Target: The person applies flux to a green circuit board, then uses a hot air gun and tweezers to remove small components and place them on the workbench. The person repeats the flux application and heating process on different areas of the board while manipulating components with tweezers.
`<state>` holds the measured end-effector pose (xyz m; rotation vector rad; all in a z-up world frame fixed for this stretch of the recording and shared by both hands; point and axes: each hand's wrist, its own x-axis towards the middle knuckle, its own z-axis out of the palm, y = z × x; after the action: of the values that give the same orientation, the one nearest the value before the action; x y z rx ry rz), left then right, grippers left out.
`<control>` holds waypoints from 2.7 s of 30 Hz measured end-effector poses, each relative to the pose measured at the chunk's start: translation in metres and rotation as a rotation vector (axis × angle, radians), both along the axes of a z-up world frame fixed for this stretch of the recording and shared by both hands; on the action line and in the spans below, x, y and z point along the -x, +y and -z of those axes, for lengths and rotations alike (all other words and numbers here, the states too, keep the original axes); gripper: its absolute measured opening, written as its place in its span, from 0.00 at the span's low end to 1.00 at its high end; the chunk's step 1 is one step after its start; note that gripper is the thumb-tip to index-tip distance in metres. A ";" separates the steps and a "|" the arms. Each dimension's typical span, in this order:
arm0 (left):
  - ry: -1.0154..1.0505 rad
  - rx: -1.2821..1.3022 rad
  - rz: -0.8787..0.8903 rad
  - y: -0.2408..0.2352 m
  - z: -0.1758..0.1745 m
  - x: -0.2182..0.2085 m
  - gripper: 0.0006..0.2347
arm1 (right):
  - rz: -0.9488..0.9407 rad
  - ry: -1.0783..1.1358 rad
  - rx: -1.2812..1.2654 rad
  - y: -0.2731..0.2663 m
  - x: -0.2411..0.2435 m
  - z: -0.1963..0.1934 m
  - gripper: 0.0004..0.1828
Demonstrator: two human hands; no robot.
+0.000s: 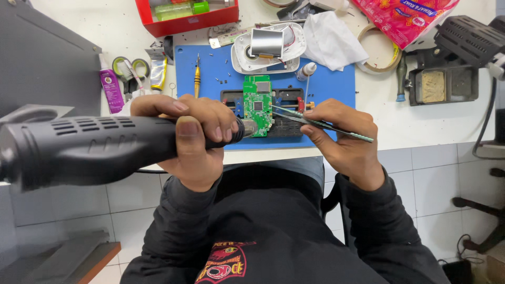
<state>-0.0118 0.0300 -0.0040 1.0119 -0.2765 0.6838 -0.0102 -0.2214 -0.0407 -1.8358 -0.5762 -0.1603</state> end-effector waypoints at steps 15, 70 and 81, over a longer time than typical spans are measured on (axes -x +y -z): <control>-0.086 0.056 -0.157 0.027 0.000 0.001 0.13 | -0.083 -0.116 0.210 0.041 -0.007 -0.017 0.07; -0.126 0.047 -0.344 0.054 0.000 -0.014 0.12 | 0.029 -0.425 0.915 0.184 0.001 0.026 0.03; -0.124 0.036 -0.328 0.055 0.003 -0.013 0.10 | 0.065 -0.466 1.023 0.184 -0.001 0.029 0.02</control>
<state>0.0011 0.0851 -0.0073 0.9920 -0.2071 1.0479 -0.0096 -0.0372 -0.0694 -2.8379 -1.0444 -0.3935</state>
